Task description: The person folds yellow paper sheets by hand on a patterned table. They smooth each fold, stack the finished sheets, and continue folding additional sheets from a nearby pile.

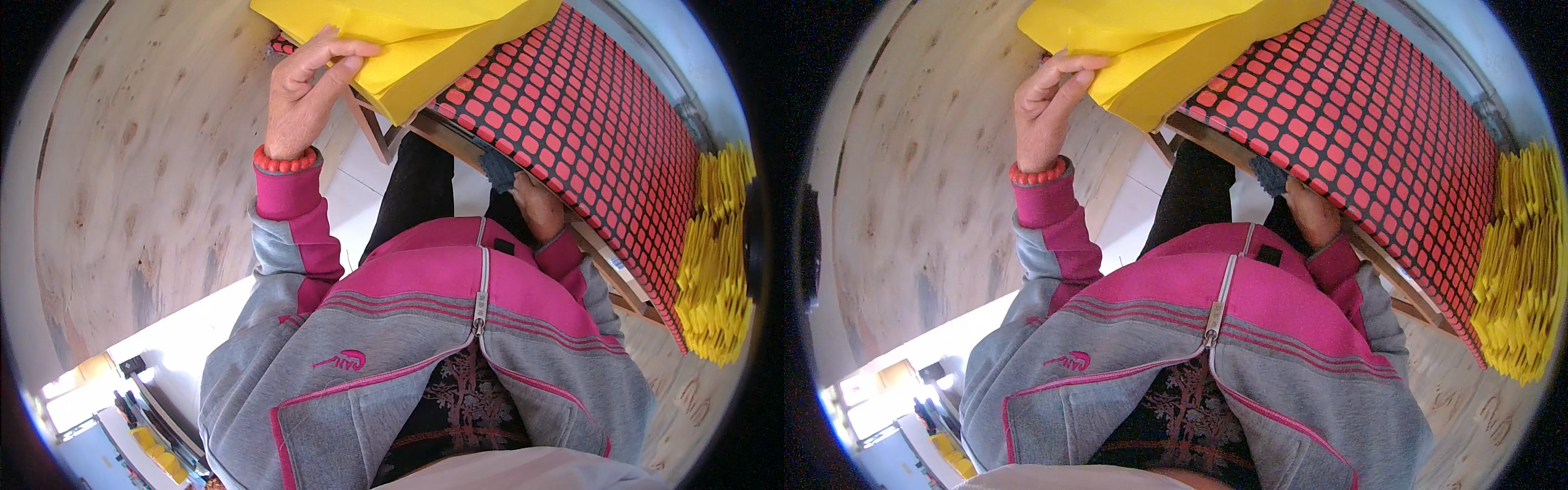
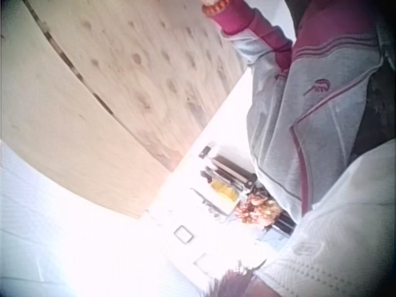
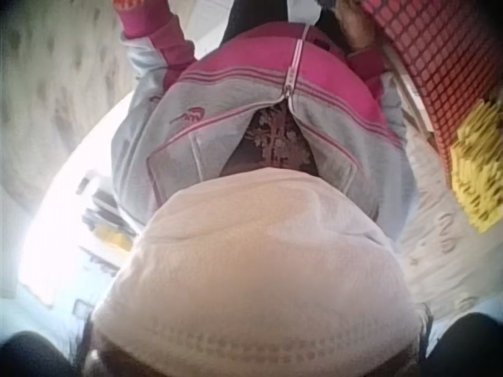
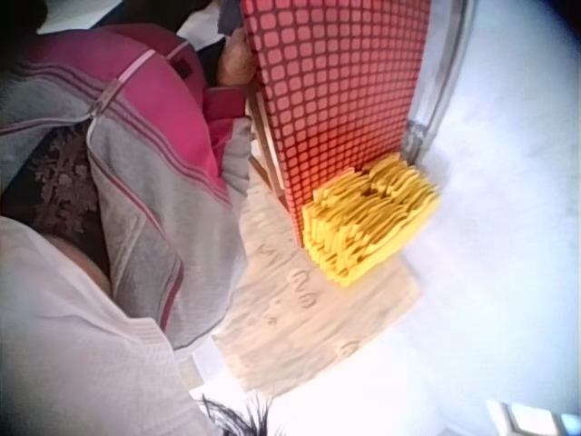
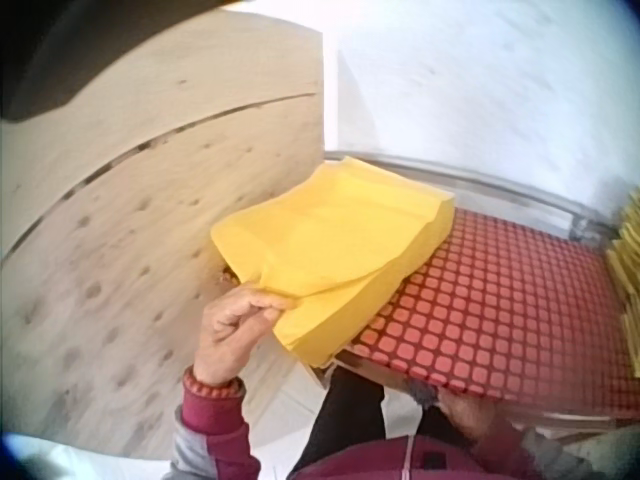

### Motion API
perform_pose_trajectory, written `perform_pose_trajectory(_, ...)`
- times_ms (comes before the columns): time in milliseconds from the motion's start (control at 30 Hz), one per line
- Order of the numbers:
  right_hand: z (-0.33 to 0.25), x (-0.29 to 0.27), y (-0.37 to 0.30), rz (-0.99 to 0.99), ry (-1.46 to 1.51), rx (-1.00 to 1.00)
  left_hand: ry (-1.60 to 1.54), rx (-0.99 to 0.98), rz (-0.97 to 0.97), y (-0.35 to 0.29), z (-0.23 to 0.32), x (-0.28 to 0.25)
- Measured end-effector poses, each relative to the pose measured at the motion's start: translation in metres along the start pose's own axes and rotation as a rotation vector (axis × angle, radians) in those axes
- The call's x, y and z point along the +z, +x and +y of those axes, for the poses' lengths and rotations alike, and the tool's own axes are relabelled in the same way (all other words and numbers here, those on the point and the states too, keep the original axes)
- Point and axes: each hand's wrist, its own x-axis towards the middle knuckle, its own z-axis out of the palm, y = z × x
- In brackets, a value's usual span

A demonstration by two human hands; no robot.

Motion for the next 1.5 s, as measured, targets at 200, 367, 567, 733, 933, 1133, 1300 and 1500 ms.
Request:
perform_pose_trajectory(200, -0.037, -0.055, 0.007, -0.231, 0.096, -0.178, 0.001, -0.019, -0.073, 0.008, 0.003, -0.007)
perform_pose_trajectory(367, -0.093, -0.151, 0.056, -0.164, 0.468, -0.504, -0.052, 0.004, -0.182, 0.015, 0.001, -0.014)
perform_pose_trajectory(567, -0.134, -0.194, 0.154, 0.087, 0.399, -0.707, -0.097, -0.054, -0.167, 0.013, 0.001, -0.015)
perform_pose_trajectory(733, -0.145, -0.165, 0.190, 0.274, 0.246, -0.793, -0.095, -0.133, -0.163, 0.011, -0.008, -0.022)
perform_pose_trajectory(933, -0.138, -0.148, 0.196, 0.372, 0.167, -0.813, -0.081, -0.124, -0.166, 0.008, -0.015, -0.022)
perform_pose_trajectory(1133, -0.138, -0.146, 0.197, 0.367, 0.222, -0.815, -0.127, -0.144, -0.183, 0.008, -0.013, -0.024)
perform_pose_trajectory(1300, -0.137, -0.141, 0.203, 0.381, 0.232, -0.793, -0.102, -0.126, -0.206, 0.009, -0.015, -0.027)
perform_pose_trajectory(1500, -0.139, -0.142, 0.204, 0.346, 0.266, -0.747, -0.138, -0.041, -0.224, 0.007, -0.017, -0.027)
